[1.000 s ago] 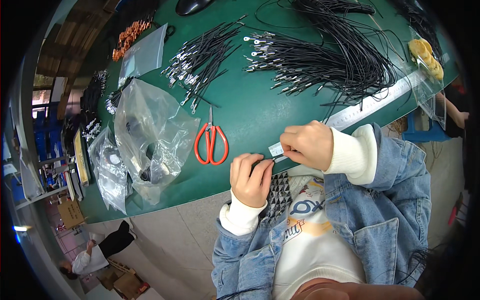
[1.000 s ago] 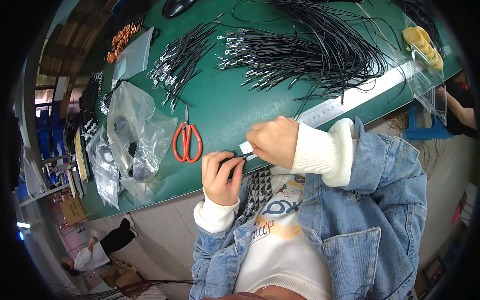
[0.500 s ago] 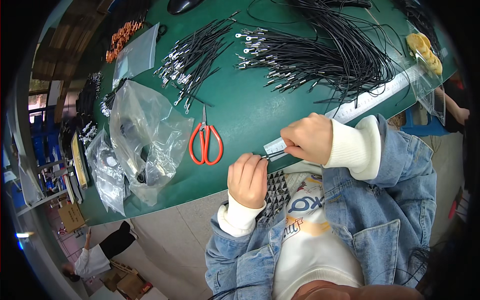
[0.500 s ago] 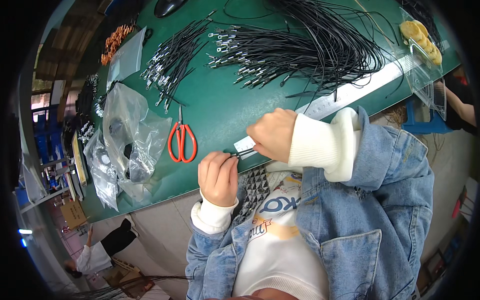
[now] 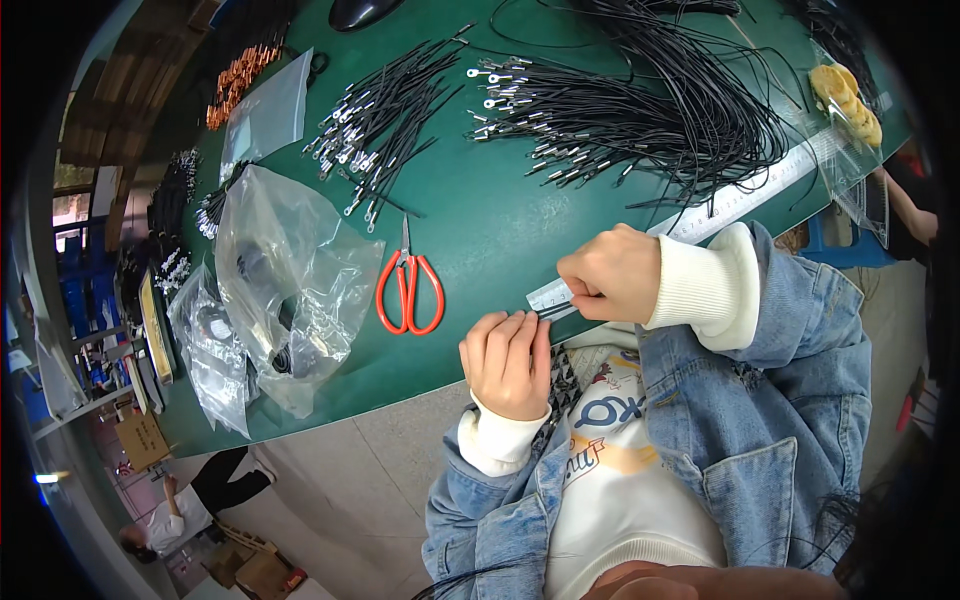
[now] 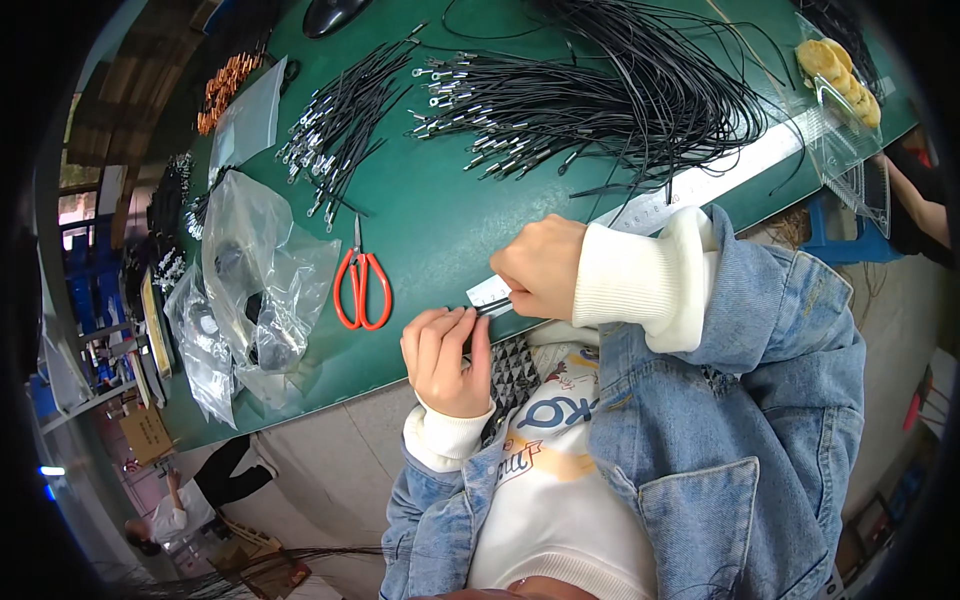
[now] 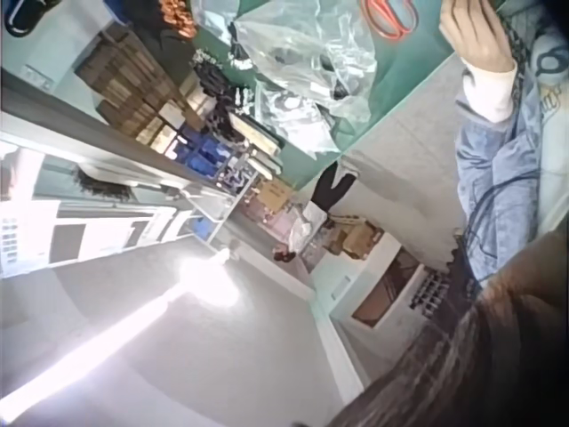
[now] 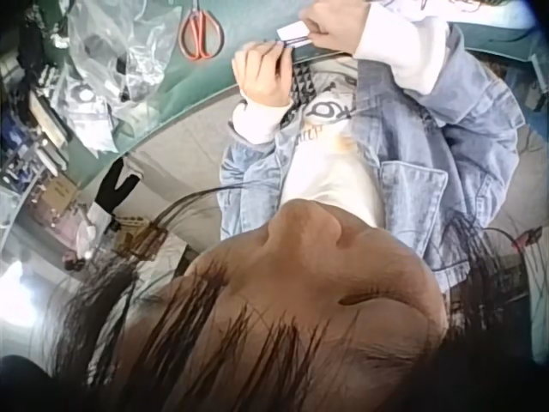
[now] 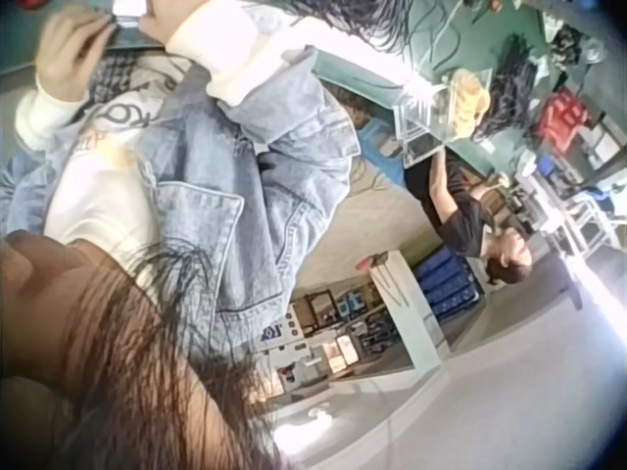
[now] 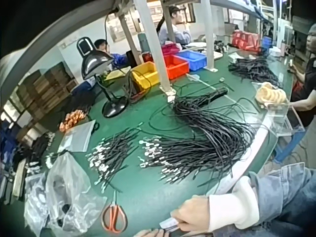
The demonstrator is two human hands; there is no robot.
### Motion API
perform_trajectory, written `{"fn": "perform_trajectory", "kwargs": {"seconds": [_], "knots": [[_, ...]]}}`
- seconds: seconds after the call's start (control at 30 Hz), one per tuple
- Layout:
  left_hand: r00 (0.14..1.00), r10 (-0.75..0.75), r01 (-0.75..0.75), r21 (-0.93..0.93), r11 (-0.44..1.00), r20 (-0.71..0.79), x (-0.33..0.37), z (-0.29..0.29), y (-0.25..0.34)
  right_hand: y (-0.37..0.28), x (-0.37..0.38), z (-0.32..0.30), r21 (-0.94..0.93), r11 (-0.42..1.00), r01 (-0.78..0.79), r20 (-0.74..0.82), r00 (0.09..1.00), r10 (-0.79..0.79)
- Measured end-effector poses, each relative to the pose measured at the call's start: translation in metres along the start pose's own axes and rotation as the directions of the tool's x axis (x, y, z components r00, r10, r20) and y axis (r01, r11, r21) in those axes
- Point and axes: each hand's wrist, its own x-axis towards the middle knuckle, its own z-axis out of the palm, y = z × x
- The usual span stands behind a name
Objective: The person measures black wires against a metal ruler on the table and cuts them using shears.
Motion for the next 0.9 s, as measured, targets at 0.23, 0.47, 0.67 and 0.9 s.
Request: {"fn": "perform_trajectory", "kwargs": {"seconds": [0.23, 0.47, 0.67, 0.9], "knots": [[0.984, -0.150, 0.148, -0.029, 0.989, -0.099, -0.005, 0.007, 0.004, -0.003, 0.000, -0.008, -0.123, 0.991, -0.046, 0.057, 0.997, 0.053], [0.984, -0.163, 0.162, -0.022, 0.987, -0.070, -0.001, 0.007, 0.007, 0.012, -0.021, -0.034, -0.181, 0.980, -0.078, 0.111, 0.989, 0.099], [0.980, -0.181, 0.180, -0.019, 0.983, -0.076, -0.003, 0.007, 0.008, 0.021, -0.035, -0.052, -0.291, 0.945, -0.147, 0.143, 0.970, 0.195], [0.982, -0.175, 0.174, -0.029, 0.984, -0.072, -0.003, 0.008, 0.007, 0.028, -0.045, -0.056, -0.277, 0.956, -0.099, 0.167, 0.975, 0.149]]}}
